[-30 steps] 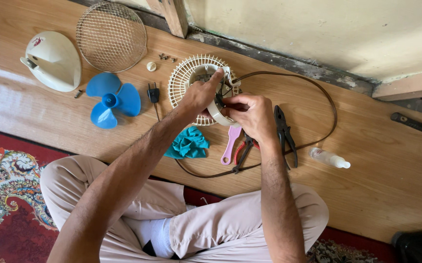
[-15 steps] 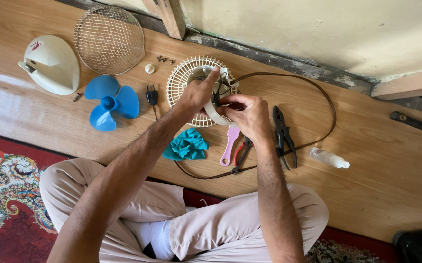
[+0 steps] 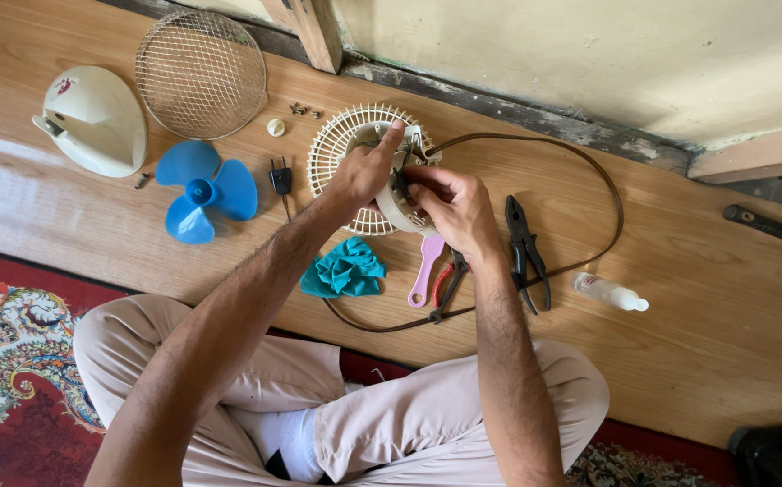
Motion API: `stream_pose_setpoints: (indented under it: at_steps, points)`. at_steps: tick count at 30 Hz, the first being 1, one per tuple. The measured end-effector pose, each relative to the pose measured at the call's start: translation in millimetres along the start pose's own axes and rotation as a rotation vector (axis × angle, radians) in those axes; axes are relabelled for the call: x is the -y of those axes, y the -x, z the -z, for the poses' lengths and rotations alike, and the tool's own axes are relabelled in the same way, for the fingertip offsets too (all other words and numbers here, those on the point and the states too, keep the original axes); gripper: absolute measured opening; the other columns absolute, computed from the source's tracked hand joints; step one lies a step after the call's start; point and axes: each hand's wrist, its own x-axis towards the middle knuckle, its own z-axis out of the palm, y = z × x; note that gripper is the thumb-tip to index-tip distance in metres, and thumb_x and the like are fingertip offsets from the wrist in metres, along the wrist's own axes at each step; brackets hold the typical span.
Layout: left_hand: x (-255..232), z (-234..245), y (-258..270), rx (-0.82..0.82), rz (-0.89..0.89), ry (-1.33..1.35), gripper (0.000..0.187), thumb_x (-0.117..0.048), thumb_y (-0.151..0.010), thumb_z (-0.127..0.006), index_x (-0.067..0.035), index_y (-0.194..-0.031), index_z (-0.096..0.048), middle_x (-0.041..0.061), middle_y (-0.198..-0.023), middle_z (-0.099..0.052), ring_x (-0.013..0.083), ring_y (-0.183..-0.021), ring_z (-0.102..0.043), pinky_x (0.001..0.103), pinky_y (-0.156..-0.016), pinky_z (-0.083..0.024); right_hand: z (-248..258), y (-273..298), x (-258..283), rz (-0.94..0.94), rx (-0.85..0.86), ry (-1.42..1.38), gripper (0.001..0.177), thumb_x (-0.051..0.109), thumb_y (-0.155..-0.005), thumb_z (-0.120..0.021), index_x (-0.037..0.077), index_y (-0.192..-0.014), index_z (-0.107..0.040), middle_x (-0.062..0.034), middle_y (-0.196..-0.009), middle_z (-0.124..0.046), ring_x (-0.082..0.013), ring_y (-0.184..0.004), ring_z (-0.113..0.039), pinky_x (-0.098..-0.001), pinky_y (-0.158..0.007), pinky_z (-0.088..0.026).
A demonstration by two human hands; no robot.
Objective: The person disassembles a small electric fan, cleans the internal components and housing with a cloth, and reassembles the unit using a screwdriver and pliers. They handle the fan blades, motor housing, and power cord throughout the process.
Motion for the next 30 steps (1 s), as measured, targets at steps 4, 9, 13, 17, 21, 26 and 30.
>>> stream_pose_setpoints:
  at_steps: [4,9,13,17,21,26,30]
  points:
    - [-1,2,4,-0.002,-0.021,0.018,0.110,-0.083,-0.086,-0.027,0.014,-0.121,-0.064,0.024,-0.098,-0.075,0.0274,-0.088,-0.080,0.037,-0.066,-0.070,1,1,-1,0.061,0.006,0.004,0.030,0.007,-0.096,-0.069,0.004,-0.125,-0.072,-0.0121,-0.109,-0.079,-0.0157,-0.095,-0.077,-0.0278,-0.084,-0.064]
    - [-1,-1,2,-0.005,-0.014,-0.006,0.110,-0.084,-0.086,-0.024,0.013,-0.126,-0.057,0.024,-0.097,-0.074,0.0280,-0.088,-0.080,0.038,-0.067,-0.067,1,-1,-4,0.033,-0.001,-0.010,0.029,0.011,-0.095,-0.071,0.006,-0.123,-0.074,-0.0121,-0.108,-0.080,-0.0159,-0.093,-0.078,-0.0294,-0.082,-0.065]
    - [-1,-1,1,0.005,-0.022,-0.051,0.112,-0.084,-0.085,-0.024,0.014,-0.123,-0.061,0.025,-0.095,-0.075,0.0278,-0.086,-0.080,0.037,-0.065,-0.065,3,-4,-8,0.002,-0.012,0.005,0.027,0.016,-0.094,-0.073,0.007,-0.119,-0.076,-0.0111,-0.104,-0.081,-0.0154,-0.089,-0.079,-0.0288,-0.078,-0.066]
    - [-5,0,1,0.019,-0.050,-0.062,0.109,-0.083,-0.086,-0.024,0.011,-0.125,-0.060,0.024,-0.095,-0.074,0.0258,-0.086,-0.080,0.037,-0.064,-0.065,4,-6,-7,-0.005,-0.022,0.031,0.027,0.019,-0.093,-0.075,0.007,-0.118,-0.076,-0.0106,-0.102,-0.081,-0.0159,-0.087,-0.078,-0.0285,-0.076,-0.065]
    - [-10,-1,2,-0.004,-0.074,-0.074,0.104,-0.080,-0.089,-0.026,0.011,-0.131,-0.054,0.026,-0.096,-0.075,0.0285,-0.082,-0.081,0.036,-0.061,-0.065,4,-6,-7,-0.017,-0.020,0.033,0.028,0.019,-0.093,-0.075,0.007,-0.118,-0.076,-0.0116,-0.101,-0.081,-0.0162,-0.086,-0.078,-0.0292,-0.075,-0.065]
    - [-14,0,5,-0.047,-0.110,-0.081,0.101,-0.079,-0.088,-0.028,0.007,-0.134,-0.050,0.025,-0.102,-0.071,0.0276,-0.082,-0.080,0.036,-0.057,-0.064,7,-5,-8,0.071,0.015,0.052,0.030,0.018,-0.091,-0.077,0.007,-0.118,-0.076,-0.0110,-0.108,-0.080,-0.0155,-0.092,-0.079,-0.0285,-0.079,-0.066]
    - [-15,2,4,-0.044,-0.103,-0.069,0.102,-0.081,-0.087,-0.030,0.007,-0.132,-0.056,0.023,-0.101,-0.073,0.0258,-0.081,-0.079,0.035,-0.056,-0.066,2,-7,-5,0.062,-0.018,0.042,0.033,0.018,-0.086,-0.081,0.006,-0.117,-0.076,-0.0123,-0.107,-0.080,-0.0160,-0.091,-0.079,-0.0292,-0.080,-0.067]
